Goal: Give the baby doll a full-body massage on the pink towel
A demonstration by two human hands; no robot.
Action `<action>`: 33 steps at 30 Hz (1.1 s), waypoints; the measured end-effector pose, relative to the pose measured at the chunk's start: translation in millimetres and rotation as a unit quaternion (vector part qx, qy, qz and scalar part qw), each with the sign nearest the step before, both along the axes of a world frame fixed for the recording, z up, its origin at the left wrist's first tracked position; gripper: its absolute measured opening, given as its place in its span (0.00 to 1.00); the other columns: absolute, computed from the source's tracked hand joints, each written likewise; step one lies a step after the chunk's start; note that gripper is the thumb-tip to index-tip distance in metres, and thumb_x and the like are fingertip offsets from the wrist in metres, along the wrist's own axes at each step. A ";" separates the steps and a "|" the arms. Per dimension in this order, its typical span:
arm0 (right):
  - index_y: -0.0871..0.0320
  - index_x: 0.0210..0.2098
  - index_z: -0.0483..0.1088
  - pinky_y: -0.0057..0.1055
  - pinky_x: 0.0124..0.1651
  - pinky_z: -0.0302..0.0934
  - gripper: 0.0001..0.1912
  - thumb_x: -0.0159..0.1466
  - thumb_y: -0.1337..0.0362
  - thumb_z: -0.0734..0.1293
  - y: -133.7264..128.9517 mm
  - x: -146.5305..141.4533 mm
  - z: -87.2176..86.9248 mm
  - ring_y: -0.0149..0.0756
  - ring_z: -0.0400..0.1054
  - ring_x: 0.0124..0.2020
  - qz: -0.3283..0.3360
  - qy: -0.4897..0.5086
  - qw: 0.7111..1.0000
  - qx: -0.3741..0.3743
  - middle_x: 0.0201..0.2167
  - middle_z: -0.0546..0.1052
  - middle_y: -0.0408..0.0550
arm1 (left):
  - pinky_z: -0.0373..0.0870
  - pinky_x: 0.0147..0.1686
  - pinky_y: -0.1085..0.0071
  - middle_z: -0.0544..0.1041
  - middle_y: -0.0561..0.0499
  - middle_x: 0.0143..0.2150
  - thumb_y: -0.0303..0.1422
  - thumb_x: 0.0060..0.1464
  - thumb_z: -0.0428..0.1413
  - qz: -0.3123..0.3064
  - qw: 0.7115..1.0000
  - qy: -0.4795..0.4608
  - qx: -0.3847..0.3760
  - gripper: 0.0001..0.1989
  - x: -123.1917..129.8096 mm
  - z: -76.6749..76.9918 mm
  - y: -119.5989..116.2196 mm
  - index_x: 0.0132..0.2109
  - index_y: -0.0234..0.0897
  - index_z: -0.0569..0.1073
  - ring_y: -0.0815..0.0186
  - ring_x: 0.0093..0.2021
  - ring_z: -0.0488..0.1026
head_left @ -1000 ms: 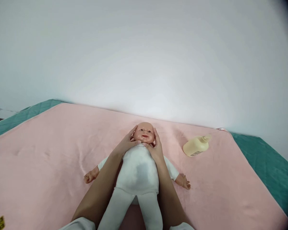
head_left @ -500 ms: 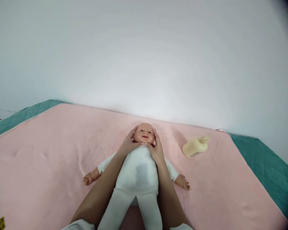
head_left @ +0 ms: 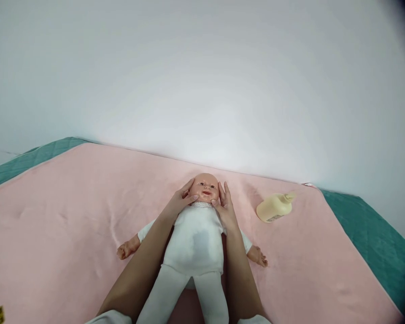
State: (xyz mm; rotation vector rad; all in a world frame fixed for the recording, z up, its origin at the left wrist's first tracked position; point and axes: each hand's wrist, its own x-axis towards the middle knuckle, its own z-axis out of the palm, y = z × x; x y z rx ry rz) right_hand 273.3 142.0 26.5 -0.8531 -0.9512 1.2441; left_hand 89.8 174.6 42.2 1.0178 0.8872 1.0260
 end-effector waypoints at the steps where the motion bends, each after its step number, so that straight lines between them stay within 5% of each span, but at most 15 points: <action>1: 0.42 0.69 0.44 0.50 0.66 0.54 0.52 0.53 0.56 0.75 0.2 0.1 -0.7 0.43 0.48 0.70 0.002 0.011 1.000 0.000 0.72 0.47 0.46 | 0.66 0.59 0.56 0.70 0.43 0.62 0.42 0.46 0.67 0.002 1.000 -0.026 -0.017 0.47 0.2 0.4 -0.3 0.69 0.40 0.56 0.51 0.60 0.68; 6: 0.43 0.68 0.48 0.51 0.66 0.54 0.48 0.54 0.56 0.75 1.3 1.6 -2.1 0.44 0.49 0.69 0.004 0.047 0.999 -0.005 0.71 0.47 0.47 | 0.66 0.60 0.57 0.71 0.42 0.60 0.44 0.53 0.62 -0.002 0.991 -0.120 -0.051 0.40 2.0 -2.1 -0.9 0.68 0.39 0.58 0.54 0.59 0.70; 12: 0.45 0.67 0.51 0.49 0.67 0.54 0.45 0.55 0.57 0.75 0.7 5.0 0.3 0.44 0.50 0.69 0.026 0.036 0.999 -0.006 0.71 0.48 0.46 | 0.66 0.60 0.62 0.54 0.46 0.71 0.45 0.53 0.62 0.060 0.997 -0.042 -0.015 0.42 4.0 -2.5 0.5 0.70 0.47 0.53 0.53 0.66 0.59; 16: 0.46 0.68 0.50 0.47 0.68 0.52 0.49 0.52 0.58 0.76 0.1 2.3 1.4 0.43 0.46 0.70 0.007 -0.028 1.000 0.000 0.71 0.47 0.44 | 0.64 0.61 0.58 0.63 0.42 0.67 0.45 0.50 0.64 0.016 1.000 0.017 0.018 0.48 3.1 0.5 -0.6 0.71 0.44 0.49 0.52 0.64 0.63; 24: 0.48 0.69 0.48 0.46 0.65 0.58 0.52 0.52 0.55 0.76 1.2 -4.5 2.0 0.47 0.48 0.70 -0.023 -0.112 0.993 0.007 0.71 0.47 0.46 | 0.68 0.58 0.56 0.59 0.39 0.68 0.35 0.35 0.72 0.050 0.998 0.025 0.030 0.57 9.7 4.9 -3.8 0.70 0.44 0.53 0.46 0.62 0.65; 33: 0.55 0.69 0.48 0.41 0.61 0.63 0.51 0.53 0.57 0.75 0.4 -7.5 4.5 0.48 0.54 0.67 -0.042 -0.149 0.988 -0.014 0.69 0.53 0.51 | 0.68 0.58 0.57 0.63 0.41 0.66 0.35 0.38 0.70 0.055 0.994 0.077 0.056 0.52 12.0 -2.3 -1.8 0.69 0.41 0.56 0.50 0.61 0.67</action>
